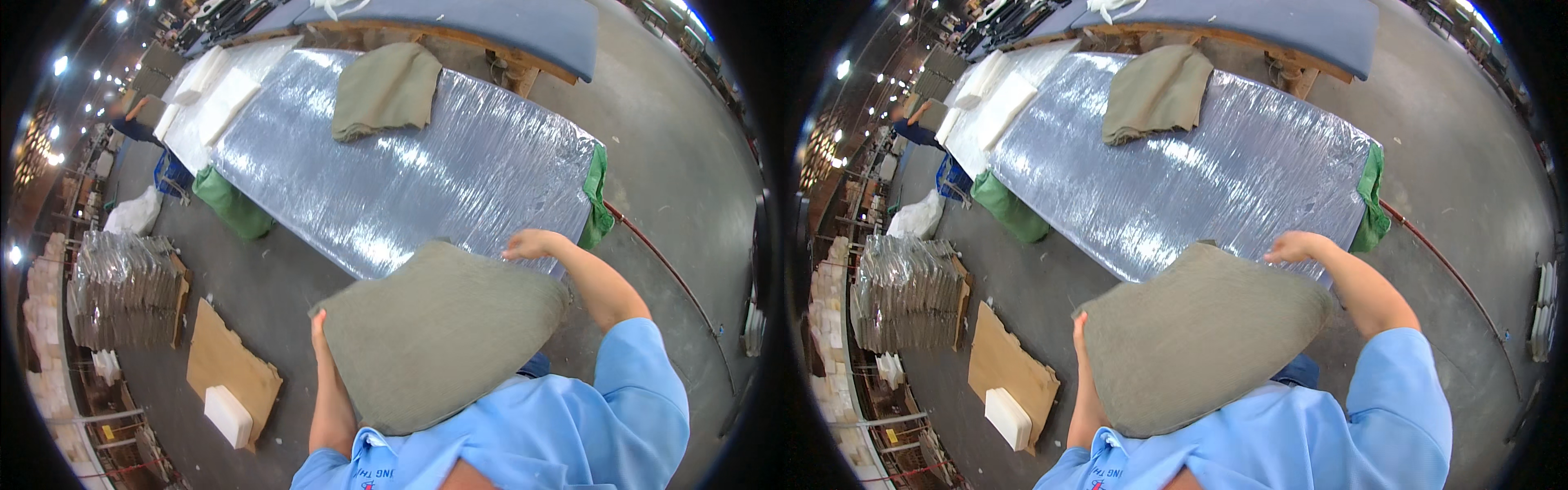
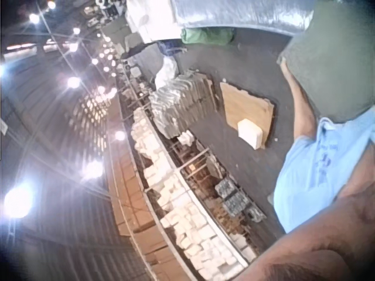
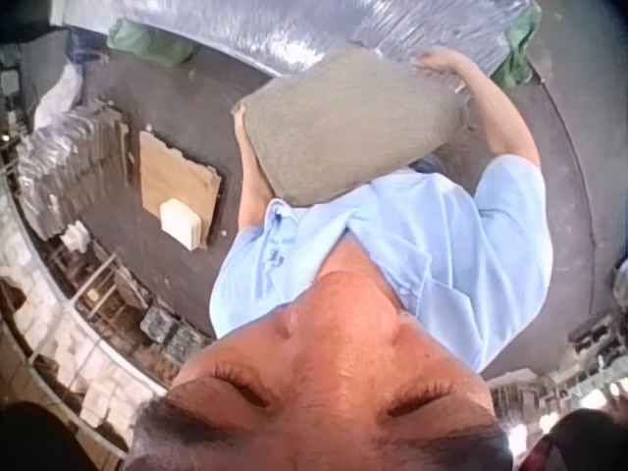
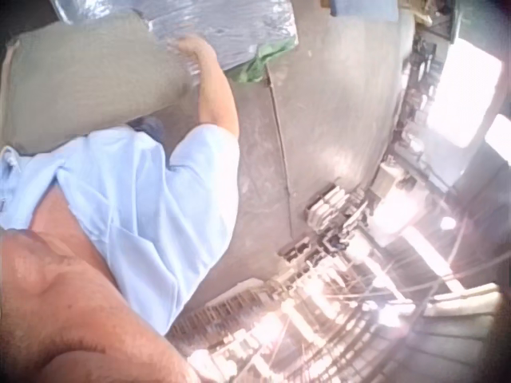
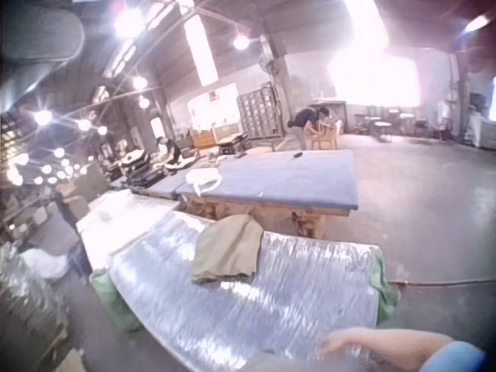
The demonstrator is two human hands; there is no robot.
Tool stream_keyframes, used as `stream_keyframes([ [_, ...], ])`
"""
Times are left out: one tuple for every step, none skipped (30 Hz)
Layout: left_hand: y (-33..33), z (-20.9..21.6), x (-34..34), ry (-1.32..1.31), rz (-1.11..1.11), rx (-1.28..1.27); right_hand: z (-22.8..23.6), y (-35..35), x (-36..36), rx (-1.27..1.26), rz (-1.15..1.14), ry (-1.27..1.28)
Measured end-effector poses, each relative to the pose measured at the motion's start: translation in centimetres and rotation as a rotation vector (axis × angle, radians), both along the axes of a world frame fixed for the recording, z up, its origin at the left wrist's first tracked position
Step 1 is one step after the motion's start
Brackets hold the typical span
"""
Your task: The person folds a green fabric cushion cover by hand on a plastic-wrapped table. They repeatedly align edges, fold the cover in half, and smooth it before placing it on a stack of similar folded covers.
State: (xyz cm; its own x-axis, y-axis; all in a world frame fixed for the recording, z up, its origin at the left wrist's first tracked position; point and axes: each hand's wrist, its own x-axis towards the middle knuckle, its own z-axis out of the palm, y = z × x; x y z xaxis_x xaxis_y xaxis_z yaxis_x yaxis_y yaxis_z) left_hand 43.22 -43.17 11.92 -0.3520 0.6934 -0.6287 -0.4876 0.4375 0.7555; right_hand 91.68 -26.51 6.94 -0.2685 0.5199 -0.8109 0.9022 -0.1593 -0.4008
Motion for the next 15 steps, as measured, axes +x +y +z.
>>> stream_keyframes([
  [-3.2, -1.3, -1.0, 0.131, 0.014, -0.064, 1.4, -1.3, 0.2, -0.258, -0.108, -0.036],
  [-4.6, -2.7, -1.3, 0.237, -0.002, -0.116, 1.3, -2.4, 0.7, -0.331, -0.264, 0.152],
  [-5.4, -4.2, -1.6, 0.179, -0.087, -0.14, 0.3, -3.8, 2.4, -0.398, -0.43, 0.332],
  [-6.0, -5.5, -2.0, 0.127, -0.164, -0.162, -0.7, -4.7, 3.2, -0.459, -0.588, 0.519],
  [-6.5, -6.5, -1.9, 0.069, -0.247, -0.181, -1.4, -4.9, 3.2, -0.423, -0.624, 0.636],
  [-6.8, -7.1, -1.2, 0.056, -0.236, -0.235, -1.9, -5.0, 2.6, -0.394, -0.657, 0.752],
  [-6.4, -8.0, -0.3, 0.042, -0.227, -0.29, -2.2, -5.2, 2.4, -0.361, -0.692, 0.867],
  [-6.5, -8.5, 0.5, 0.038, -0.207, -0.342, -2.0, -5.4, 1.6, -0.329, -0.717, 0.905],
  [-6.6, -8.8, 1.1, 0.098, -0.232, -0.36, -1.3, -5.1, 0.5, -0.289, -0.738, 0.949],
  [-6.9, -9.1, 1.8, 0.157, -0.259, -0.379, -0.3, -5.0, 0.0, -0.248, -0.761, 0.992],
  [-6.9, -9.2, 2.8, 0.21, -0.293, -0.393, 1.0, -5.2, 0.3, -0.237, -0.783, 0.995],
  [-6.9, -9.4, 3.7, 0.19, -0.303, -0.365, 2.1, -5.5, 0.7, -0.23, -0.807, 0.999],
  [-7.0, -9.5, 4.6, 0.171, -0.314, -0.338, 3.2, -5.9, 1.4, -0.223, -0.83, 1.003],
  [-7.4, -9.6, 5.7, 0.146, -0.326, -0.315, 4.5, -6.7, 2.3, -0.199, -0.854, 0.985],
  [-7.8, -10.1, 6.3, 0.162, -0.327, -0.284, 5.8, -7.1, 3.2, -0.175, -0.861, 0.977],
])
